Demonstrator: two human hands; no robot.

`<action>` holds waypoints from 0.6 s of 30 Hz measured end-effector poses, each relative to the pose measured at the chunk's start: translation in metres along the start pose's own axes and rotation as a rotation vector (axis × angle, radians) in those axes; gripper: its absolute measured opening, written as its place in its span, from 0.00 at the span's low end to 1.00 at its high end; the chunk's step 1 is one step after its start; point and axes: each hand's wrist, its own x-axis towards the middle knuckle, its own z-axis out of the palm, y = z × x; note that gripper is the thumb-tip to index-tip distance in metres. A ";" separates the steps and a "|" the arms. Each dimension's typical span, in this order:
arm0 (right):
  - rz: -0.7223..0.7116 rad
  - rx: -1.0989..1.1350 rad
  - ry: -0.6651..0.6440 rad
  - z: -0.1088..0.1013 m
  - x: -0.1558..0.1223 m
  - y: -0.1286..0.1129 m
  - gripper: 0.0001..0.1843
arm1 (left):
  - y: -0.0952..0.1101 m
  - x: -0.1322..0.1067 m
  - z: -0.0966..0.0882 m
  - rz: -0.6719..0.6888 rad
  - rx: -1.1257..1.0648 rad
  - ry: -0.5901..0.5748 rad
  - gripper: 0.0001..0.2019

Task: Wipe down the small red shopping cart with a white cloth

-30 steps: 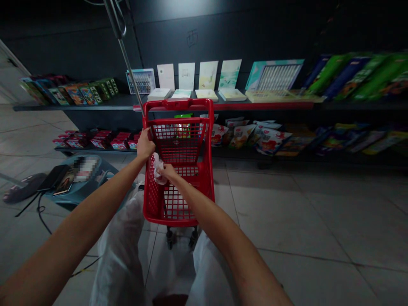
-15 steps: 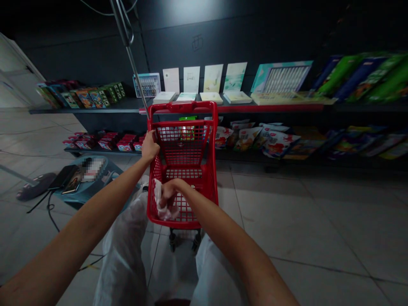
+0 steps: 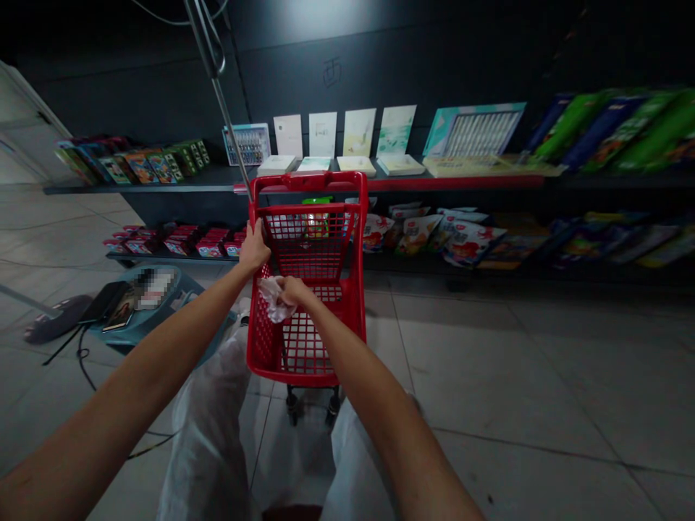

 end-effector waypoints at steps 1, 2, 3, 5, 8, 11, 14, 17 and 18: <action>0.037 -0.044 0.055 0.003 0.001 0.004 0.19 | 0.000 0.001 0.000 -0.005 0.017 -0.019 0.49; 0.068 -0.076 0.093 0.007 0.001 0.008 0.21 | 0.000 0.002 -0.001 -0.010 0.034 -0.039 0.50; 0.091 -0.097 0.116 0.011 0.001 0.012 0.22 | 0.001 0.003 -0.002 -0.013 0.047 -0.057 0.51; 0.132 -0.140 0.143 0.017 0.001 0.019 0.23 | 0.002 -0.001 -0.005 -0.019 0.064 -0.077 0.52; 0.181 -0.197 0.147 0.021 0.001 0.029 0.23 | 0.002 -0.020 -0.007 -0.039 0.086 -0.061 0.55; 0.216 -0.246 0.116 0.023 0.000 0.040 0.27 | 0.001 -0.054 -0.004 -0.032 0.119 -0.061 0.56; 0.251 -0.295 0.031 0.026 -0.005 0.052 0.31 | 0.000 -0.083 -0.001 -0.024 0.116 -0.112 0.54; 0.303 -0.340 -0.088 0.031 -0.008 0.056 0.28 | 0.001 -0.091 -0.002 -0.068 0.114 -0.108 0.52; 0.320 -0.350 -0.121 0.033 -0.007 0.054 0.28 | 0.002 -0.090 -0.003 -0.071 0.116 -0.106 0.51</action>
